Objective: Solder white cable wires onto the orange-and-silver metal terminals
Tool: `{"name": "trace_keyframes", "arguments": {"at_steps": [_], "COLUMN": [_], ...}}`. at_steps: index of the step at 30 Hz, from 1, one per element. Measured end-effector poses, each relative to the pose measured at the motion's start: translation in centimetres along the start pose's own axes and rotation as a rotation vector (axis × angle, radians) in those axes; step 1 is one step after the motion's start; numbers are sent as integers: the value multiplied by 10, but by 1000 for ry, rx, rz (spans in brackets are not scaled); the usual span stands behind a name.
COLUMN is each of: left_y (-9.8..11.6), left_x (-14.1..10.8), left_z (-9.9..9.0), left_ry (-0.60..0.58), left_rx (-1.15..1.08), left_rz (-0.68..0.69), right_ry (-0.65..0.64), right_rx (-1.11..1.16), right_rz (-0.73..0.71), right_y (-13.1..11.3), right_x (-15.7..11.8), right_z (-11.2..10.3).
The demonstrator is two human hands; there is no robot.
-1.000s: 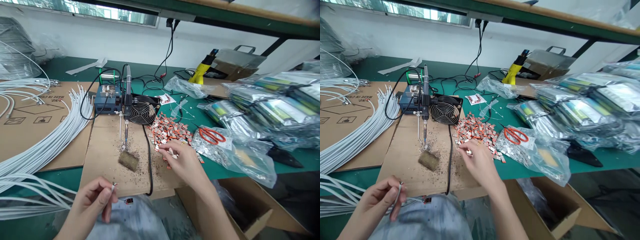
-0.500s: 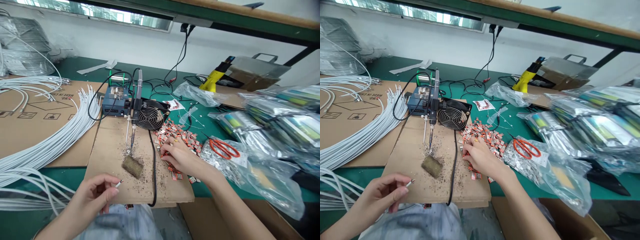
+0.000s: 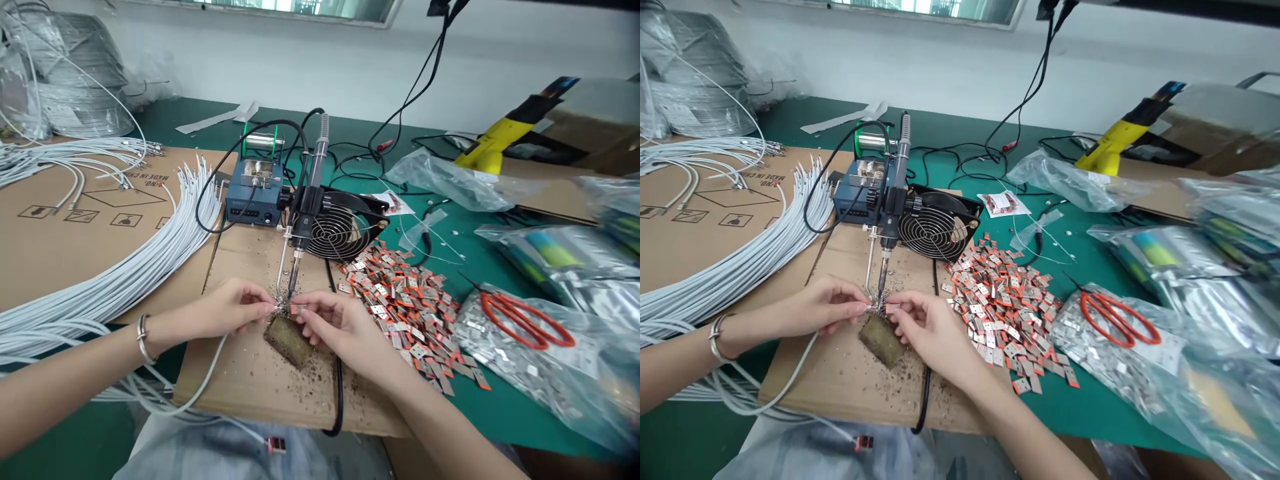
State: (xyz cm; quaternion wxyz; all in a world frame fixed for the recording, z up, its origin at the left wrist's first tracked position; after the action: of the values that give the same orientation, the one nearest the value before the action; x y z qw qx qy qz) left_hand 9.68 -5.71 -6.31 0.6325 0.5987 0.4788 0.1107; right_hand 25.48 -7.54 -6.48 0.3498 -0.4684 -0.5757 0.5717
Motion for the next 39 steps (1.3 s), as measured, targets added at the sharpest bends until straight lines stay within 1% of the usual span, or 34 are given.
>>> {"name": "trace_keyframes", "arguments": {"at_steps": [3,7,10,18,31,39], "left_y": [1,3,6,9,10,8], "left_x": [1,1,2,2,1,1], "left_z": [0,2,3,3,4,4], "left_ry": [1,-21,-43,-61,-52,-53], "left_rx": [-31,-40,-43,-66,-115,-138], "left_rz": [-28,-25,-15,-39,-81,-49], "right_ry": [36,41,36,42,24,4], "right_rx": [144,217,222,225,246,246], "right_rz": [64,97,87,81,45,-2], "right_y": [7,9,8,6,1,0], "right_x": [7,9,8,7,7,6], "right_z": [4,4,3,1,1,1]}}
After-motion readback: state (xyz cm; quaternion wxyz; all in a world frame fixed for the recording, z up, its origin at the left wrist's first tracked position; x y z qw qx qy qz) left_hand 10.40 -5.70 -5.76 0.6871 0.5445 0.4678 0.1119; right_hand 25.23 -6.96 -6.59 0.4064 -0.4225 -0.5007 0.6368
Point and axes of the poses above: each hand's wrist, its own x-axis towards the middle knuckle, its own z-axis out of the palm, y = z × x, the point moved 5 cm from there along x, towards the middle knuckle, and after that the axes turned 6 degrees about -z, right-handed, at the moved point
